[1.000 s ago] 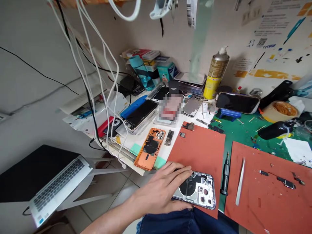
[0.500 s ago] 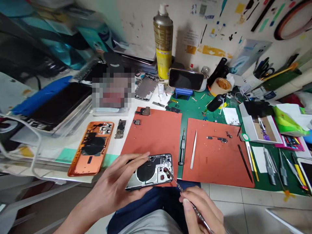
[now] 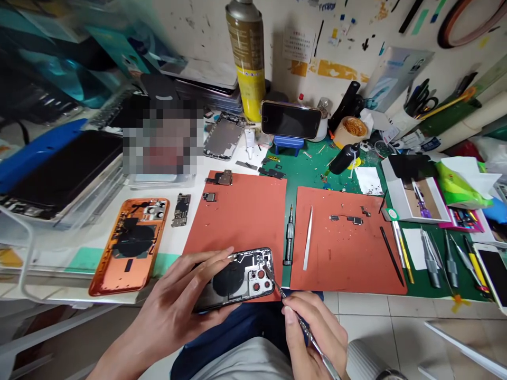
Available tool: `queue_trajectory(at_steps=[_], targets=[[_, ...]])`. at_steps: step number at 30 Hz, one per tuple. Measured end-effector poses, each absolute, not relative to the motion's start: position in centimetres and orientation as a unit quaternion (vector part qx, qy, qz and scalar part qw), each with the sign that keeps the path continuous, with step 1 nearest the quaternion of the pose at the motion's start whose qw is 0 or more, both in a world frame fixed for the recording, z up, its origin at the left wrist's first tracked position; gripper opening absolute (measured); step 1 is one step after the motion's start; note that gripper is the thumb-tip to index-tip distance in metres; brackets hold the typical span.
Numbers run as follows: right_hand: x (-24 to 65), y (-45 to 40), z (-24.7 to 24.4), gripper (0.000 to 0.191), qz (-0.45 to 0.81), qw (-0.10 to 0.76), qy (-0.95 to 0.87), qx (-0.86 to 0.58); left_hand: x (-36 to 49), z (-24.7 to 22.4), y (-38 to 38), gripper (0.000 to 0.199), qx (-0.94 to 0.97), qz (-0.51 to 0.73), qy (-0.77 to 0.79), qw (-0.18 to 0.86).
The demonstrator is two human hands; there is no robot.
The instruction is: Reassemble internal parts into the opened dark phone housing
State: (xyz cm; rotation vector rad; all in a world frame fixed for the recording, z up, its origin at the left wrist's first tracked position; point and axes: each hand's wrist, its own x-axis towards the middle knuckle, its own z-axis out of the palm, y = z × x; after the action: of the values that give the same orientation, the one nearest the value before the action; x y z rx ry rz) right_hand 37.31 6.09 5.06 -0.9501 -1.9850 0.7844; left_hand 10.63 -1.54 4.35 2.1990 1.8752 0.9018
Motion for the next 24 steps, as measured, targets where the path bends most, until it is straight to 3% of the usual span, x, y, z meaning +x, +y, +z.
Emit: queue_trajectory(at_steps=[24], targets=[[36.5,3.7,2.7,0.027,0.28,0.423,-0.766,-0.395,10.5,4.6,-1.5,0.067,0.726,0.295,0.617,0.072]])
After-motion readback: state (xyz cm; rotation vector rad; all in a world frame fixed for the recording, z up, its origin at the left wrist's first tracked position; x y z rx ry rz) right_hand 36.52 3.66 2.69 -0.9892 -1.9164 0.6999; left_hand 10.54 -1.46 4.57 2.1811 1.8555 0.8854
